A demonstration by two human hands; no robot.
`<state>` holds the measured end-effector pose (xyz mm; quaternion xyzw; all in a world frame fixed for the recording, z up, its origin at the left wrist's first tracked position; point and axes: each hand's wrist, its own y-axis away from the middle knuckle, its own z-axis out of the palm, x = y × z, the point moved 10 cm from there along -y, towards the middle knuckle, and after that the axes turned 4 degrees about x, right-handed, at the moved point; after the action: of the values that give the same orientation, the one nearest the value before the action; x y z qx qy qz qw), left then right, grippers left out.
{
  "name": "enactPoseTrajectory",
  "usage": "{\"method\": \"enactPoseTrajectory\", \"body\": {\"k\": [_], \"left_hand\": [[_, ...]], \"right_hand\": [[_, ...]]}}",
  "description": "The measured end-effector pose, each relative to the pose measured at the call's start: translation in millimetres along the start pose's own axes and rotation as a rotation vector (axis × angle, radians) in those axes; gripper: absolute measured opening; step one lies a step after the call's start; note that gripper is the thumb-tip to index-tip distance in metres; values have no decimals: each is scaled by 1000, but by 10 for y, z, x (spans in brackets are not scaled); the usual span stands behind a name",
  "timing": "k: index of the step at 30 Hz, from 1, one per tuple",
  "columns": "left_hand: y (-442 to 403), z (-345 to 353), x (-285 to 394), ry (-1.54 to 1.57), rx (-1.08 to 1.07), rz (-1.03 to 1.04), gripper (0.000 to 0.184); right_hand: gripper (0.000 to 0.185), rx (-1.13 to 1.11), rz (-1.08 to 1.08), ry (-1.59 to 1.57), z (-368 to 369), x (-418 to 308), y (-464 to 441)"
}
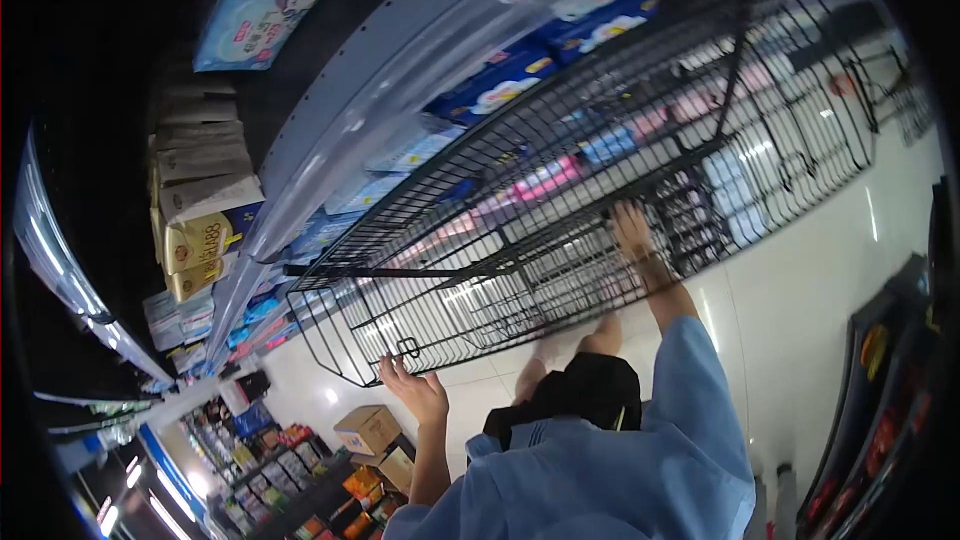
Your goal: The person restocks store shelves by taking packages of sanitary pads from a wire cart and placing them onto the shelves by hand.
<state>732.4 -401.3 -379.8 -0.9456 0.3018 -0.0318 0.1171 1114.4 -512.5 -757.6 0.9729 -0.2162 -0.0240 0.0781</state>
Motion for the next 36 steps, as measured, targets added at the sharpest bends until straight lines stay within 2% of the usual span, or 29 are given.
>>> {"method": "enactPoseTrajectory", "body": {"k": [1, 2, 3, 5, 6, 7, 8, 10, 11, 12, 14, 15, 16, 17, 18, 19, 20, 22, 24, 27, 30, 31, 32, 34, 36], "left_hand": [[16, 11, -8, -6, -11, -5, 58], [-14, -9, 23, -14, -14, -14, 58], [-34, -21, 20, 85, -22, -45, 60], [-46, 6, -30, 36, -165, -187, 67], [-14, 19, -74, 16, -207, -257, 69], [0, 44, -90, -11, -221, -257, 69], [9, 62, -119, -37, -230, -262, 70], [-21, 28, -94, 18, -227, -282, 72], [-37, 20, -79, 11, -216, -258, 71], [-33, 16, -57, 8, -212, -232, 70], [-7, 5, -30, 21, -197, -222, 68], [7, -93, -1, 84, -101, -247, 70], [110, -88, -11, 130, -20, -319, 73], [216, -195, 51, 140, 14, -336, 74], [303, -302, 120, 150, 47, -349, 75], [418, -396, 175, 149, 22, -295, 75], [591, -491, 173, 146, -8, -237, 76], [1089, -390, -42, 339, -153, -267, 78], [1665, -372, -453, 484, -112, -458, 79], [2456, -401, -1035, 939, -337, -907, 82], [3029, -746, -1588, 1163, 76, -877, 81], [3349, -583, -1821, 1190, 8, -996, 78], [3495, -680, -2000, 1310, 69, -995, 70], [3909, -791, -2420, 1403, 282, -1019, 63], [4373, -733, -2796, 1554, 338, -1229, 58]], "right_hand": [[32, -50, 60, -183, -27, 85, -9], [28, -90, 78, -100, 343, 74, -77], [26, 285, 152, -878, 343, 178, -4], [29, 240, -70, -292, 833, 81, 130], [33, 29, -104, -101, 472, 5, 130], [36, -223, -20, -206, 532, -5, 76], [36, -26, -17, -231, 527, -23, 188], [42, 108, -89, -286, 158, -229, 471], [52, -137, -159, -281, -18, -396, 582], [67, -153, -234, -333, 155, -560, 737], [71, -97, -303, -443, -96, -1033, 1124], [65, 22, -426, -666, -421, -1357, 1170], [59, -125, -481, -949, -995, -1618, 1304], [57, -21, -625, -975, -1499, -1896, 1464], [58, -181, -645, -1113, -1507, -2185, 1625], [58, -155, -727, -1069, -1834, -2444, 1803], [60, -267, -763, -1082, -1983, -2743, 1944], [66, -391, -902, -1163, -2601, -3285, 2174], [76, -406, -975, -1132, -2751, -3739, 2359], [83, -535, -934, -998, -3058, -4427, 2556], [84, -554, -1047, -1032, -3281, -5186, 2888], [86, -559, -1081, -1021, -3122, -5452, 2990], [87, -616, -1049, -982, -3091, -5723, 3125], [81, -533, -1188, -1017, -3242, -6250, 3468], [72, -568, -1156, -1076, -3367, -6718, 3712]]}}
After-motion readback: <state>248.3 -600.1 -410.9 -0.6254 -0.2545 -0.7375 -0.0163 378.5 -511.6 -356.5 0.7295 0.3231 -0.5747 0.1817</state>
